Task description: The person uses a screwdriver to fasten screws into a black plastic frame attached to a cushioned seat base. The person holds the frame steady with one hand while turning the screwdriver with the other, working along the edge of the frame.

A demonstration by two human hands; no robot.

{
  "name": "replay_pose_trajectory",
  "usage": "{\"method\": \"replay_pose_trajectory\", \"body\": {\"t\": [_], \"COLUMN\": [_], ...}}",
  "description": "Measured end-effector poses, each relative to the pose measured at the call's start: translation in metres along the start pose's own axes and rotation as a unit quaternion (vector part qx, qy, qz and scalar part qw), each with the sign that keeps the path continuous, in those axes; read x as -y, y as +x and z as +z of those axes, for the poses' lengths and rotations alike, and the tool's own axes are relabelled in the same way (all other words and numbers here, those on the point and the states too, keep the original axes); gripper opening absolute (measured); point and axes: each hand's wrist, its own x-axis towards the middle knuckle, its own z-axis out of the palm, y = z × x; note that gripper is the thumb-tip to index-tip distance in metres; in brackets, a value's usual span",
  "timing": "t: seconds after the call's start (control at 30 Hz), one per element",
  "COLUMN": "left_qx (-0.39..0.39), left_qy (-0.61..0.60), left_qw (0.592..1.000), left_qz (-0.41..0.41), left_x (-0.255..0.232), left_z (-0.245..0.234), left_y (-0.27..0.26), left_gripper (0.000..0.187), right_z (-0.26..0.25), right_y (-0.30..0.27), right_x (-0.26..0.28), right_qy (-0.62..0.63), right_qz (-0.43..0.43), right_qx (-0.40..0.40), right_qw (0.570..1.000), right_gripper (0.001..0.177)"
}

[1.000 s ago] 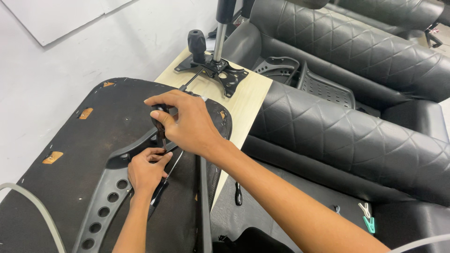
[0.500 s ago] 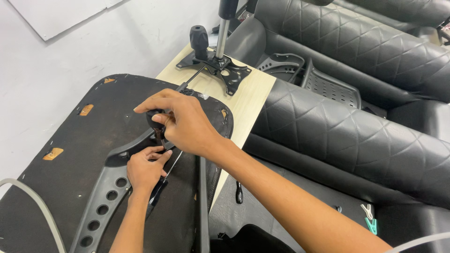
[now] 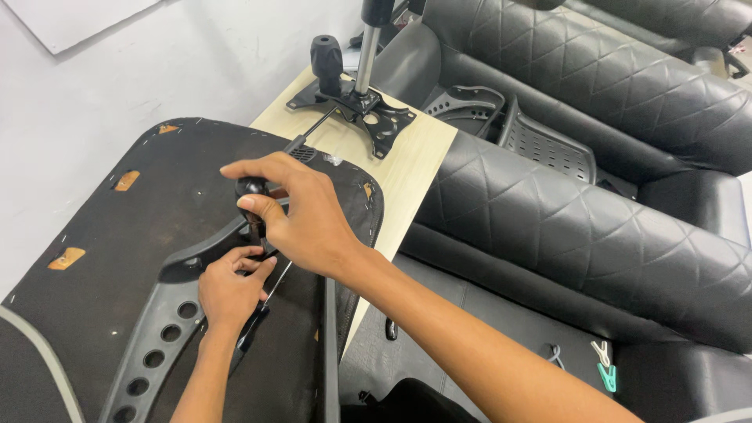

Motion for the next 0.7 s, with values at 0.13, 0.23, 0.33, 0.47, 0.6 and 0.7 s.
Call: {"method": "replay_pose_trajectory", "body": {"t": [0.13, 0.23, 0.33, 0.47, 0.6, 0.7], "left_qx": [0.001, 0.003, 0.005, 0.006, 0.005, -0.007], "left_qy": [-0.023, -0.009, -0.01, 0.008, -0.006, -0.01], "left_qw": [1.0, 1.0, 1.0, 1.0, 1.0, 1.0], "left_qz": [0.002, -0.004, -0.01, -0.008, -0.024, 0.017], "left_x": [0.0012, 0.0009, 0.0007, 0.0003, 0.002, 0.0007], "left_z": [-0.0015, -0.0008, -0.0024, -0.0008, -0.0003, -0.0002], "left_y": [0.0001, 0.0012, 0.0006, 0.0007, 0.0019, 0.0028], "left_gripper": [0.035, 0.034, 0.033, 0.032, 0.032, 0.031], "right_z": [-0.0059, -0.0064, -0.0053, -0.0067, -0.0106, -0.0102], "right_y": [0.0066, 0.0071, 0.005, 0.0056, 0.0092, 0.0113], "right_x": [-0.0035, -0.0045, -0.0055, -0.0083, -0.0075, 0.0001], "right_qy": [-0.017, -0.056, -0.084, -0.08, -0.046, -0.003], "right_qz": [-0.028, -0.03, -0.027, -0.003, -0.022, 0.004], "right_qx": [0.019, -0.002, -0.022, -0.034, -0.021, -0.005], "right_qw": [0.999, 0.998, 0.996, 0.996, 0.998, 1.0], "right_gripper": [0.03, 0.027, 0.028, 0.028, 0.027, 0.025]}}
